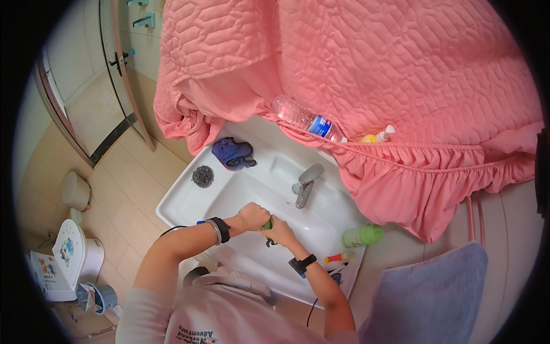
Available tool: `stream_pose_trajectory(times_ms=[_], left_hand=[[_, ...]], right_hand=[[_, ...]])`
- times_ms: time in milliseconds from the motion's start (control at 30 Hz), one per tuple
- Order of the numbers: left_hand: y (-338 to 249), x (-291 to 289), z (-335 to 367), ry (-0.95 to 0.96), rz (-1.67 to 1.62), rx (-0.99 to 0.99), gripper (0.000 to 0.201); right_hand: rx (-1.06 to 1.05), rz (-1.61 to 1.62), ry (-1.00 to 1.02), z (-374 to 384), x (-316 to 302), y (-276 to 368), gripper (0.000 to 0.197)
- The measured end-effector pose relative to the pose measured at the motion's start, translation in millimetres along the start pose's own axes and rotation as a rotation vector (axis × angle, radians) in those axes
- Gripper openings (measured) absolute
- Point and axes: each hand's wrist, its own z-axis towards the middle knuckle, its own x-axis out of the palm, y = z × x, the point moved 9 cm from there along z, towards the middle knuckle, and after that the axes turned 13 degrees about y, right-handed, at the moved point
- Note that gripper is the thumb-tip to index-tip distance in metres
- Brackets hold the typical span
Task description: The person rinses a green cloth in a bathroom sink, wrings it out, and سپس then uses it to wipe down a tile floor surface by hand.
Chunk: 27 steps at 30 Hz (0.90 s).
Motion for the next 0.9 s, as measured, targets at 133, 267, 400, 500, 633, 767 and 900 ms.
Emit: stream_pose_trajectory(times_ms=[133, 267, 400, 500, 633, 767, 900], left_hand=[[0, -10, -2, -0.081, 0.001, -0.017, 0.01], [13, -20, 7, -0.122, 0.08, -0.03, 0.012], [5, -20, 13, -0.125, 0.105, 0.04, 0.016], [15, -14, 21, -0.159, 0.132, 0.016, 0.014], [15, -6, 21, -0.128, 0.127, -0.016, 0.011], [6, -9, 14, -0.164, 0.122, 0.014, 0.012], [2, -16, 13, -0.166, 0.136, 0.033, 0.013]], right_hand=[[-0.103, 0.301, 0.128, 6, 11, -31, 0.043], [-0.207, 0.531, 0.182, 12, 6, -11, 0.029], [-0.235, 0.811, 0.155, 15, 14, -19, 0.037], [-0.184, 0.946, 0.149, 20, 11, -17, 0.038], [-0.168, 0.781, 0.11, 26, 16, -31, 0.028], [-0.155, 0.335, -0.225, 20, -1, -33, 0.032], [-0.089, 0.218, -0.33, 14, -12, -27, 0.034]])
